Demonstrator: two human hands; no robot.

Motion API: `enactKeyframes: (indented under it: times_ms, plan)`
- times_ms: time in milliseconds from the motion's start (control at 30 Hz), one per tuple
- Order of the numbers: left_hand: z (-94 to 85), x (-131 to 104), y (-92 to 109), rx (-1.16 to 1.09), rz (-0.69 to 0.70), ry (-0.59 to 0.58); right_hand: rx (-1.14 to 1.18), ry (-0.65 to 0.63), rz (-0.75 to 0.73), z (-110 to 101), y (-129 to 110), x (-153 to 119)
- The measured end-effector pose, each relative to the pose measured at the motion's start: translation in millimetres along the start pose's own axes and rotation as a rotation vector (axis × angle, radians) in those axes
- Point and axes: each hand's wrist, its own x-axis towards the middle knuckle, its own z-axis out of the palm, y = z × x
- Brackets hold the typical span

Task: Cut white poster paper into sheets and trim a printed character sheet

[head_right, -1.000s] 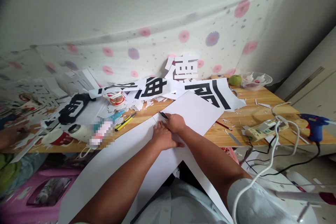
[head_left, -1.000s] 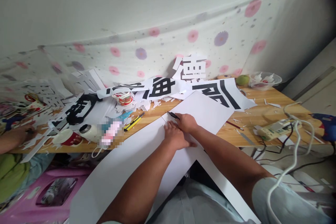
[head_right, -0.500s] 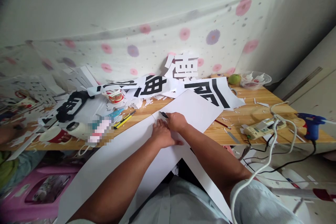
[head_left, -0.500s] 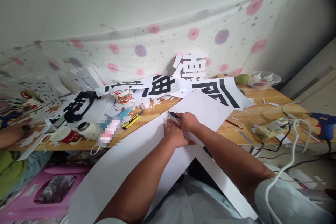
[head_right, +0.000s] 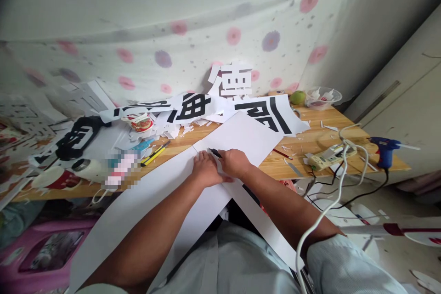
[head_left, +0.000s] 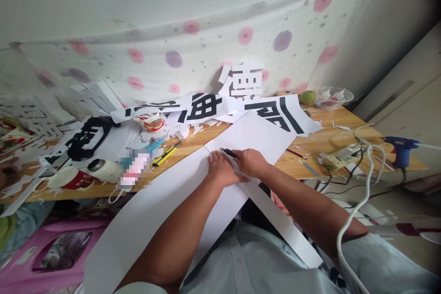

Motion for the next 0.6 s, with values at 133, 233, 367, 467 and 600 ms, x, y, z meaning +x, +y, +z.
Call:
enactKeyframes:
  times_ms: [133,233,367,467,600]
  plan:
    - [0.3,2,1,0.048,-0.002,0.025,-0.03,-0.014,0.003,-5,3,-17]
    - [-1.0,2,3,0.073,0.005,0.029,-0.037,-0.043,0.0,-7,7,-28]
    - [-4.1,2,5,0.101,0.008,0.006,-0.014,-0.063,-0.015,-7,15,-44]
    - [-5.2,2,5,0.112,0.009,0.004,0.003,-0.051,-0.014,-8,19,-56]
    - [-4.4,2,5,0.114,0.001,0.022,0.02,-0.06,0.005,-11,21,-70]
